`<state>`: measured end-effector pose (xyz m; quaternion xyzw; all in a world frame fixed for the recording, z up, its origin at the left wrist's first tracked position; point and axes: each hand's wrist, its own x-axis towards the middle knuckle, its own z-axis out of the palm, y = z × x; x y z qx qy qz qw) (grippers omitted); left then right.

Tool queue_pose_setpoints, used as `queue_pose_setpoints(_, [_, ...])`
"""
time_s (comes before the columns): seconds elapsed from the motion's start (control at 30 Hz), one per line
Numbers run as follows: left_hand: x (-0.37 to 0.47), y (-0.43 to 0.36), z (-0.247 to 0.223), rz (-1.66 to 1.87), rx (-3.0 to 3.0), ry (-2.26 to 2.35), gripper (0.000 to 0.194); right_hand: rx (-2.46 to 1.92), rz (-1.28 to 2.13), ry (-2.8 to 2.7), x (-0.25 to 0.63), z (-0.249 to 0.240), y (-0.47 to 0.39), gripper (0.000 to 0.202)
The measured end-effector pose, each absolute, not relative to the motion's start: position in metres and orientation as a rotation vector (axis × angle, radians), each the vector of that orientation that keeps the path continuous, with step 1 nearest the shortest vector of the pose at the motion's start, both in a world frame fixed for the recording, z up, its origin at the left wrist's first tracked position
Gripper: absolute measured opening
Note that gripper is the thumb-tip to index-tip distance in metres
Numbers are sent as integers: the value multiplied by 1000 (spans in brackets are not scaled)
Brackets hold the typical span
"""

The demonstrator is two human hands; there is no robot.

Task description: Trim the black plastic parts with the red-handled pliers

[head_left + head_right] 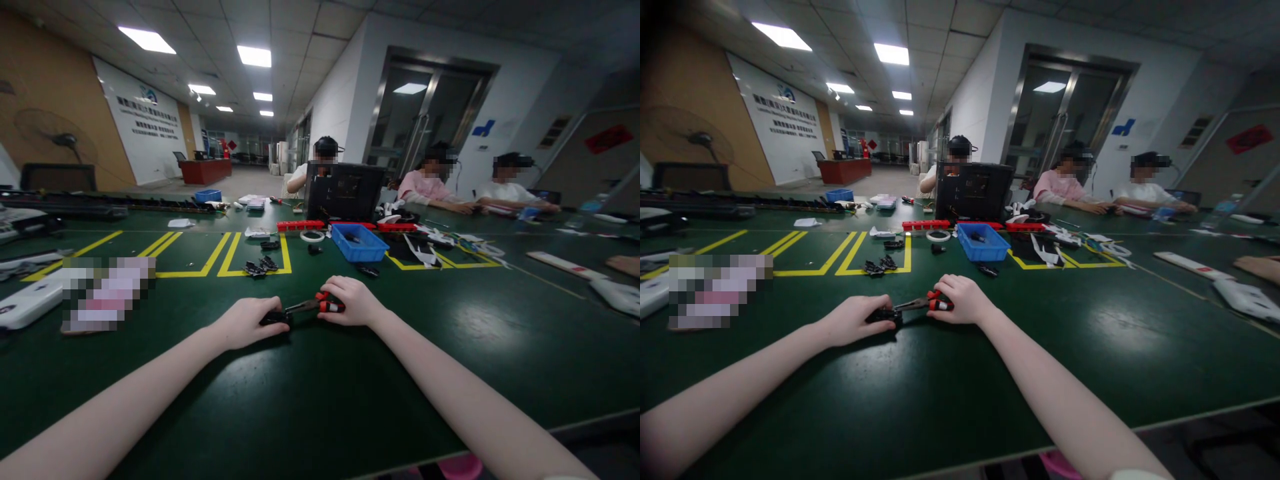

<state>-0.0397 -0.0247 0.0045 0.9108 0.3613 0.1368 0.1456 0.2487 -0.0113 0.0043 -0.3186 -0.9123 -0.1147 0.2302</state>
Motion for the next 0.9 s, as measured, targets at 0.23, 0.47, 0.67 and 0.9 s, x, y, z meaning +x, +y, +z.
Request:
queue_pose_setpoints(0.23, [-39, -26, 4, 363, 2642, 1057, 30, -892, -306, -2564, 248, 2, -10, 46])
queue_pose_setpoints(0.47, [-38, -24, 4, 370, 2638, 1067, 30, -930, -280, -2586, 247, 2, -11, 44])
queue_pose_setpoints(0.67, [-37, -23, 2, 390, 2611, 1126, 31, -943, -299, -2534, 245, 3, -13, 42])
queue_pose_setpoints(0.9, [-38, -23, 2, 392, 2593, 1113, 33, -942, -317, -2513, 245, 3, -13, 41])
